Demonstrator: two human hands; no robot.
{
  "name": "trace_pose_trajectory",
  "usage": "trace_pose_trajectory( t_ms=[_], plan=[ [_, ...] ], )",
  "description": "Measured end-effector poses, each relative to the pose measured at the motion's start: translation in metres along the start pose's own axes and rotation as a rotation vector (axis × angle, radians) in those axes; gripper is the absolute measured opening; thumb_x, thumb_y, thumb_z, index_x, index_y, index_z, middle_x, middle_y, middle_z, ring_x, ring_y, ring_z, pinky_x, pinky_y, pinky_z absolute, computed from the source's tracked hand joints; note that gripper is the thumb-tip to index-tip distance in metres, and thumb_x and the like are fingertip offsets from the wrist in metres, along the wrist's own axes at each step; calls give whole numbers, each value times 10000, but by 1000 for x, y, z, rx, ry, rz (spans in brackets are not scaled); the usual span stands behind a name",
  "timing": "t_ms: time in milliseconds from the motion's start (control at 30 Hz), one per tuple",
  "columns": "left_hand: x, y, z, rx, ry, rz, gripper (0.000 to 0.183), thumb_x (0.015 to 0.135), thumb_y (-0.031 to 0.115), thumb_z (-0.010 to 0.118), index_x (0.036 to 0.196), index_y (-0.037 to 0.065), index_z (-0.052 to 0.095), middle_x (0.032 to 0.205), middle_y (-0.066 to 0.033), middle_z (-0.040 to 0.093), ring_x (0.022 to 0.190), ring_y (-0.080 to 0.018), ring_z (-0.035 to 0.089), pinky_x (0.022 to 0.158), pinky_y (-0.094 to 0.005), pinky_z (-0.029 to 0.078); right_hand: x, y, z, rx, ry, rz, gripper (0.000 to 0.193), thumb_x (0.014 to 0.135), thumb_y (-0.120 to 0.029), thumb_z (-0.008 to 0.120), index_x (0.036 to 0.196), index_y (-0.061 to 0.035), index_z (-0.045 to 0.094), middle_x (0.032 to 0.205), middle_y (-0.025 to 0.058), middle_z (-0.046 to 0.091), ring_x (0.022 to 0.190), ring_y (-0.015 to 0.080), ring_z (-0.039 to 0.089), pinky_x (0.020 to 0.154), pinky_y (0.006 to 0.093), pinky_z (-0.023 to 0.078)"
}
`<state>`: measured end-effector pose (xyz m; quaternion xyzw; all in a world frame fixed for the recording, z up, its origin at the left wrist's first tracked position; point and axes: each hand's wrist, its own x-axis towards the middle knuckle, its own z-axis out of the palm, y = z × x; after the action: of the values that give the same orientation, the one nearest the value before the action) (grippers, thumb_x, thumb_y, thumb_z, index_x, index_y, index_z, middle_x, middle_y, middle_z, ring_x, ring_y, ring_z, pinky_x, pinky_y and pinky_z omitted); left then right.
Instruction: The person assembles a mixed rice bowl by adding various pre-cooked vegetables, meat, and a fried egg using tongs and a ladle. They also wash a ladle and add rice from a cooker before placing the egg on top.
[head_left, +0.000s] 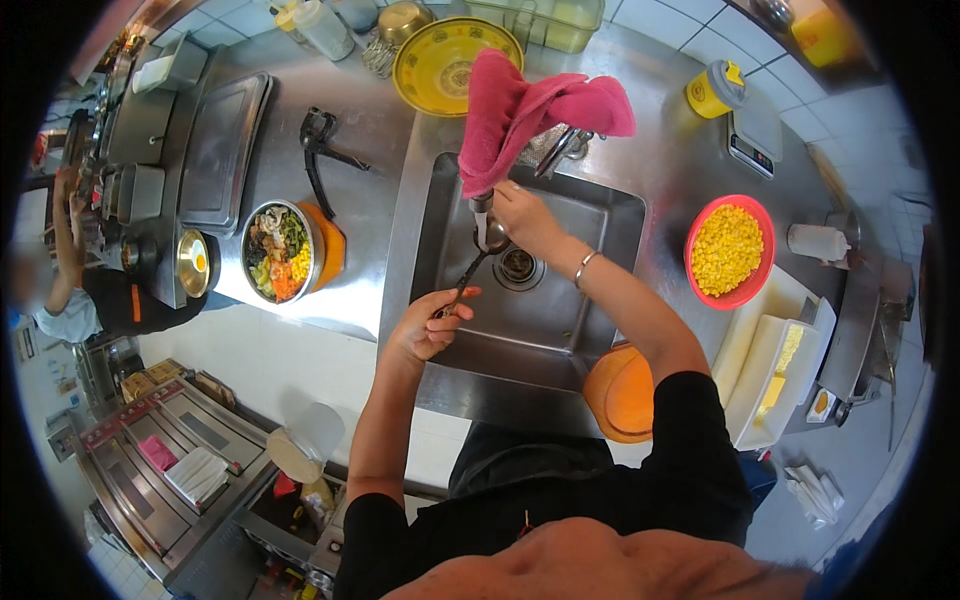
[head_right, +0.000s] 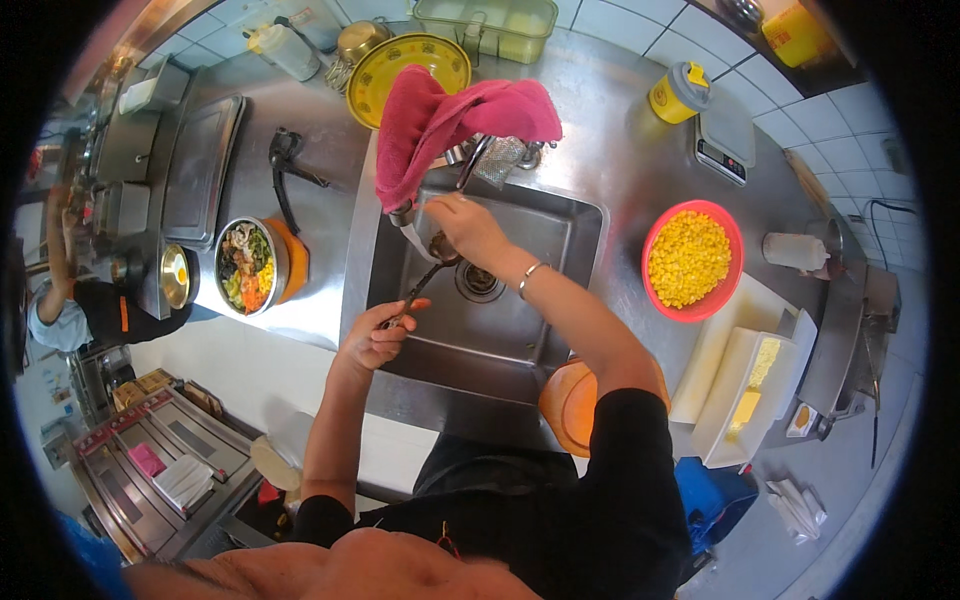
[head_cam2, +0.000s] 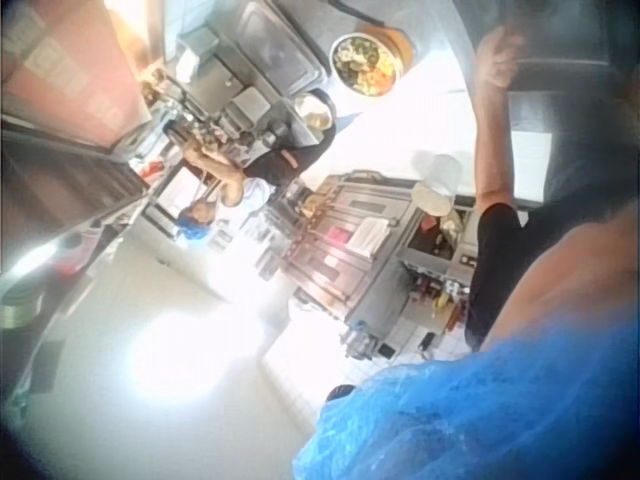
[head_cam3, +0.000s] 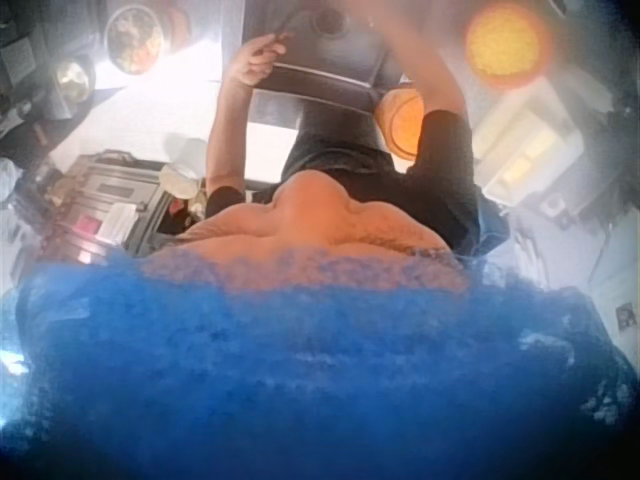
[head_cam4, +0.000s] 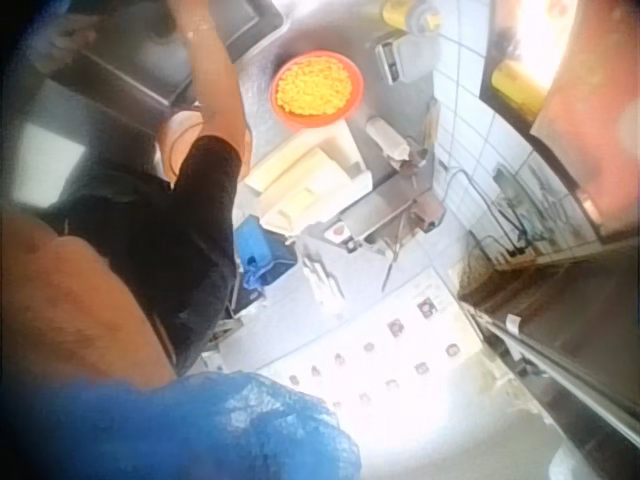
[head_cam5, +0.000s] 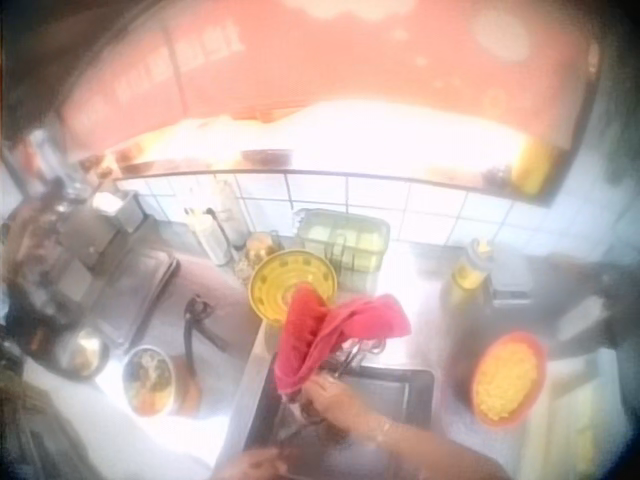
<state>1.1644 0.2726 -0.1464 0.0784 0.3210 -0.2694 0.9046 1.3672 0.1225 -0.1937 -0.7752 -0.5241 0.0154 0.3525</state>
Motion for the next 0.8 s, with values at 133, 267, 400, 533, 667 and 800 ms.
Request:
trace_pose_trajectory(
  t_ms=[133,267,400,533,667,800],
  plan=[
    [1,-4,7,-13,-1,-36,319,926,163,409,1184,-23,440,735,-97,627,357,1,313,304,-133,256,-64,40,81,359,-210,594,433,754,-173,646,1118,13,503,1078,164,569,839,309,601,731,358,500],
    [-2,-8,-4,-51,-5,-37,379,941,144,347,1276,-33,356,712,-101,565,355,-20,343,289,-138,300,-46,51,96,677,-527,946,478,741,-190,674,1145,-2,502,1115,191,558,741,347,615,730,396,485],
    [-2,-7,-8,-133,-42,-54,374,940,143,353,1270,-34,358,647,-72,523,348,-17,336,282,-139,286,-46,45,104,376,-382,855,406,713,-275,694,994,0,594,950,207,611,717,337,611,706,395,473],
    [-4,-3,-13,-159,-72,-70,380,943,146,348,1278,-34,338,613,-57,492,346,-17,337,277,-141,279,-62,41,132,454,-93,566,385,737,-376,645,865,-13,646,824,170,643,756,296,618,712,368,466],
    [-8,-5,-9,-42,-1,-40,386,946,152,338,1287,-28,326,606,-50,484,341,-19,330,274,-141,273,-33,29,92,592,-355,824,360,768,-344,624,939,-28,622,801,162,640,790,276,618,728,360,466],
    [-1,-1,-4,-112,5,-34,379,948,159,339,1279,-27,340,584,-30,458,335,-16,312,275,-141,255,-50,38,123,572,-170,1141,336,736,-281,673,954,-31,613,713,119,630,667,230,623,641,350,488]
  ],
)
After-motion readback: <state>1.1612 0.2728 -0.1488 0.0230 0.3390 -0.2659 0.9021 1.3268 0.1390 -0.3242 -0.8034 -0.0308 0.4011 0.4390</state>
